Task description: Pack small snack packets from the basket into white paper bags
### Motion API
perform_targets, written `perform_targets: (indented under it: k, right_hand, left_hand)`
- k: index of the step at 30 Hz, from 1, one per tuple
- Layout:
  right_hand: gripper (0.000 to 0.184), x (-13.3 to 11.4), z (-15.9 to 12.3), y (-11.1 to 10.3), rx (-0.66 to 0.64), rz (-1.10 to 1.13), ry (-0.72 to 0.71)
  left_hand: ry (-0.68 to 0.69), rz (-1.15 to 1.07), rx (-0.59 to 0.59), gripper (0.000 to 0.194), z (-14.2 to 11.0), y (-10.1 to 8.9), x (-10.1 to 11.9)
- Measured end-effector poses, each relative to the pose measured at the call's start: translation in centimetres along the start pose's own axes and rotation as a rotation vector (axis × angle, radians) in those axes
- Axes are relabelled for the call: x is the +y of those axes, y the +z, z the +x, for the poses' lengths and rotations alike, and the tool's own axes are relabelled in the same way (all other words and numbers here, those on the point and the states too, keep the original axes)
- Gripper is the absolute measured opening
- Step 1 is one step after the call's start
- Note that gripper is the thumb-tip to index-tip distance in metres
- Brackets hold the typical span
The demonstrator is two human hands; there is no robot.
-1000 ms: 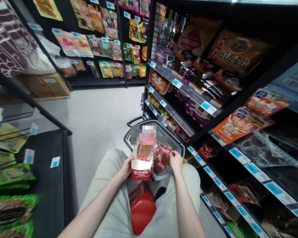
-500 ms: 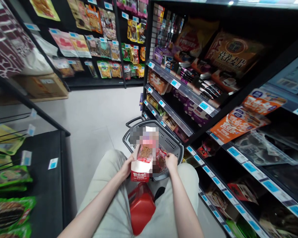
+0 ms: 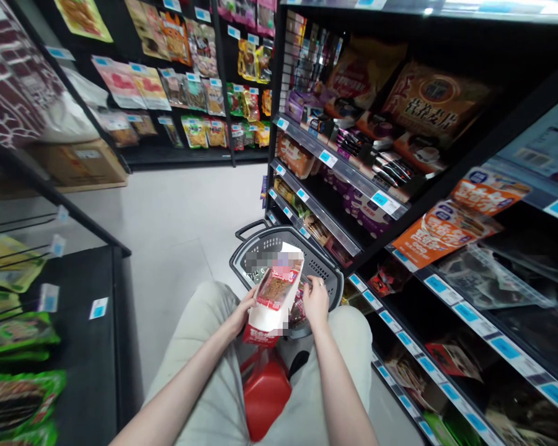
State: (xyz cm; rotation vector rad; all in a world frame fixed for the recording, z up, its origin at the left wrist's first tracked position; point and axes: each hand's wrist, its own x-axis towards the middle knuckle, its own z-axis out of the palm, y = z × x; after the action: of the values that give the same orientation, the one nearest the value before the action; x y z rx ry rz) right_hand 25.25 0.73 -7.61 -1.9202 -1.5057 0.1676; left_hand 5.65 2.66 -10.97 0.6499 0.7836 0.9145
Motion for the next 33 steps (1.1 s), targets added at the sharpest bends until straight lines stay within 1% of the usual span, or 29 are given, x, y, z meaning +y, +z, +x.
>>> perform_targets:
  k: [2, 5, 8, 12, 14, 18, 21, 24, 27, 29, 31, 33]
  right_hand:
    - [0.026, -0.2, 0.0, 0.0, 0.020, 0.006, -0.036]
    - [0.028, 0.1, 0.0, 0.3, 0.006, -0.015, -0.045]
    - [0.031, 0.5, -0.1, 0.7, -0.013, -0.046, -0.008]
    - [0.035, 0.8, -0.1, 0.7, 0.052, -0.094, 0.037]
    - [0.032, 0.8, -0.1, 0.5, 0.065, -0.128, 0.039]
    - [0.015, 0.5, -0.2, 0.3, -0.003, -0.212, 0.039]
    - [0.013, 0.2, -0.5, 0.4, -0.063, -0.267, 0.011]
    - [0.012, 0.2, -0.7, 0.6, -0.048, -0.286, 0.010]
    - [0.011, 0.3, -0.5, 0.6, -0.011, -0.236, 0.051]
    - [0.011, 0.2, -0.2, 0.4, 0.014, -0.149, 0.035]
    - [0.013, -0.1, -0.1, 0.0, 0.032, 0.007, -0.022]
    - [0.014, -0.4, -0.2, -0.5, 0.035, 0.224, -0.056]
  left_hand:
    - [-0.024, 0.007, -0.010, 0.062, 0.0, -0.1, -0.2]
    - [-0.074, 0.013, -0.043, 0.063, -0.2, -0.1, -0.4]
    - [-0.108, 0.017, -0.086, 0.065, -0.3, -0.2, -0.6]
    - [-0.133, 0.009, -0.096, 0.070, -0.3, -0.3, -0.9]
    - [-0.130, 0.006, -0.115, 0.071, -0.3, -0.4, -0.9]
    - [-0.122, 0.007, -0.129, 0.070, -0.3, -0.3, -0.8]
    - [-0.120, -0.001, -0.117, 0.068, -0.3, -0.3, -0.8]
    - [-0.109, 0.007, -0.103, 0.068, -0.3, -0.2, -0.7]
    - [-0.125, 0.030, -0.099, 0.070, -0.4, -0.1, -0.6]
    - [-0.144, 0.040, -0.105, 0.071, -0.4, 0.0, -0.5]
    - [-0.152, 0.040, -0.110, 0.072, -0.4, 0.0, -0.5]
    - [-0.149, 0.033, -0.107, 0.072, -0.4, -0.1, -0.5]
